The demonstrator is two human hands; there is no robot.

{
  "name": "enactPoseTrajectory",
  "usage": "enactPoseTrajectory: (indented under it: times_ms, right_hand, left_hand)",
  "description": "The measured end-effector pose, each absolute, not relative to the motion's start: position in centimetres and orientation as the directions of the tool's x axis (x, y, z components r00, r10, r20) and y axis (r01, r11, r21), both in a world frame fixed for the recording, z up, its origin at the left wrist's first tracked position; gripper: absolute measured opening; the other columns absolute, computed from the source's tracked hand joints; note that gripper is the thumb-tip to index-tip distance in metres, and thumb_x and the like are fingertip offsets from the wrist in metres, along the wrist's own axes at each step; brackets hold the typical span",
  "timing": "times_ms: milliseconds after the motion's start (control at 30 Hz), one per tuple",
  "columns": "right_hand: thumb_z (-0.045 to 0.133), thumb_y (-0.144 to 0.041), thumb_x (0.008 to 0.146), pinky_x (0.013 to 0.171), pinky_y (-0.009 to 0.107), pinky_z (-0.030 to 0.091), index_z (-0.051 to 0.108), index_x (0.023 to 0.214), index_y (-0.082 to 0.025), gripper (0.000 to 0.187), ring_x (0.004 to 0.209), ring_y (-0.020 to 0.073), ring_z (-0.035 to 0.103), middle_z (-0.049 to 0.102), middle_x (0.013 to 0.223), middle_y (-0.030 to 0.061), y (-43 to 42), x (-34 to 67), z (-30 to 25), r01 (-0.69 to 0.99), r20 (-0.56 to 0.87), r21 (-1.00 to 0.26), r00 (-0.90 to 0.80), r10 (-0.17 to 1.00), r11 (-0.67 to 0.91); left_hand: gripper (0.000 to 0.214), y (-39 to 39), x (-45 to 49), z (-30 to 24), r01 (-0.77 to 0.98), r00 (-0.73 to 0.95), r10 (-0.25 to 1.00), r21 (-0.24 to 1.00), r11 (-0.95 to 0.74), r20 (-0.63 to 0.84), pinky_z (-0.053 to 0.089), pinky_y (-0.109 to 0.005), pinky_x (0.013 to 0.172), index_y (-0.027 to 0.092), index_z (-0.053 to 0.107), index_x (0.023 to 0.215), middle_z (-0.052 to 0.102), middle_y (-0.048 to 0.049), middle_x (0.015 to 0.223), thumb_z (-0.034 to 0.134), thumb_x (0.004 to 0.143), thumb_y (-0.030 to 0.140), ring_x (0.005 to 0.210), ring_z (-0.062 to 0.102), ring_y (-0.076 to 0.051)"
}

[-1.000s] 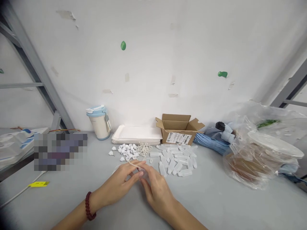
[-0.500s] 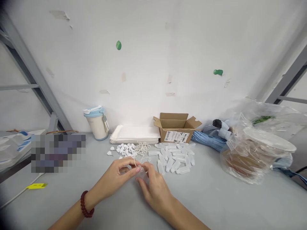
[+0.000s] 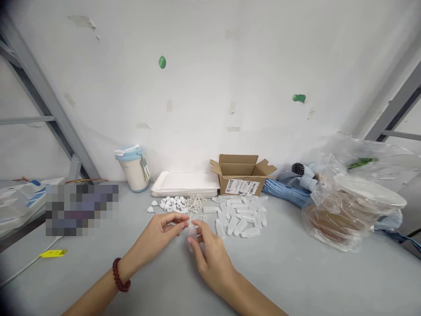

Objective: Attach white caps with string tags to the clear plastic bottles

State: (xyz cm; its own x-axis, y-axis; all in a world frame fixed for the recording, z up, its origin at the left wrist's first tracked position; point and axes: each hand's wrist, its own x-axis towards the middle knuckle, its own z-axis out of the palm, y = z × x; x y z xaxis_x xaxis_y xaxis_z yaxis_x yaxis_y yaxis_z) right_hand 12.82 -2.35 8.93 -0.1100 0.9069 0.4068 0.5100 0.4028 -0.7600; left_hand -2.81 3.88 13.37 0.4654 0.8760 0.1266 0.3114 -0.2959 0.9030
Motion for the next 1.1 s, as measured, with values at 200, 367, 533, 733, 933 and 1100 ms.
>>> enactPoseTrajectory:
  times_ms: [200,367,533,733,933,1100]
  right_hand:
    - [0.042,-0.031,0.089,0.052,0.023,0.047,0.043,0.113,-0.017,0.027,0.064,0.0138,0.062,0.059,0.082,0.0045,-2.0,12.8,8.7,0.497,0.383,-0.8,-0.009,0.924,0.337]
    - [0.042,-0.03,0.089,0.048,0.022,0.045,0.046,0.113,-0.018,0.027,0.064,0.0135,0.06,0.06,0.08,0.0038,-1.8,13.0,8.9,0.51,0.404,-0.787,0.0,0.915,0.347]
    - [0.046,-0.036,0.087,0.048,0.022,0.045,0.046,0.111,-0.017,0.031,0.064,0.0144,0.061,0.059,0.082,0.0051,-1.9,13.0,9.1,0.449,0.337,-0.854,0.093,0.937,0.263]
    - [0.051,-0.043,0.083,0.054,0.025,0.048,0.049,0.105,-0.017,0.034,0.063,0.0153,0.064,0.061,0.084,0.0048,-2.1,12.9,9.8,0.314,0.245,-0.932,0.168,0.955,0.183]
    - [0.055,-0.043,0.081,0.057,0.028,0.048,0.049,0.1,-0.017,0.033,0.061,0.0161,0.065,0.061,0.084,0.0043,-2.1,12.8,9.8,0.235,0.212,-0.957,0.176,0.961,0.168]
    - [0.058,-0.042,0.079,0.056,0.027,0.048,0.049,0.095,-0.017,0.031,0.061,0.0151,0.063,0.059,0.08,0.0025,-2.0,12.8,9.6,0.156,0.192,-0.974,0.19,0.963,0.163]
  left_hand:
    - [0.022,3.2,-2.9,13.1,0.357,0.487,0.746,0.675,-0.645,0.455,0.051,-0.026,0.07,0.02,0.063,0.098,0.064,-0.0047,0.097,0.047,0.084,0.017,0.081,0.059,-0.015]
    - [0.036,2.9,-2.6,12.6,0.3,0.62,0.608,0.565,-0.768,0.497,0.048,-0.029,0.085,0.024,0.058,0.114,0.06,-0.0054,0.106,0.042,0.085,0.01,0.097,0.056,-0.016]
    - [0.031,3.0,-2.4,12.1,0.298,0.584,0.594,0.534,-0.791,0.554,0.05,-0.03,0.084,0.019,0.061,0.11,0.064,-0.0064,0.103,0.045,0.084,0.01,0.096,0.058,-0.017]
    - [0.027,3.0,-2.4,12.2,0.268,0.522,0.679,0.656,-0.705,0.516,0.051,-0.029,0.085,0.019,0.068,0.097,0.07,-0.0034,0.098,0.048,0.082,0.01,0.092,0.064,-0.016]
    - [0.025,2.9,-2.6,12.4,0.3,0.523,0.731,0.708,-0.64,0.438,0.055,-0.03,0.073,0.021,0.066,0.099,0.068,-0.0047,0.098,0.047,0.083,0.015,0.089,0.063,-0.017]
    - [0.043,2.2,-2.5,12.8,0.33,0.651,0.548,0.455,-0.827,0.524,0.047,-0.039,0.091,0.02,0.05,0.121,0.054,-0.0097,0.115,0.051,0.079,0.012,0.109,0.05,-0.022]
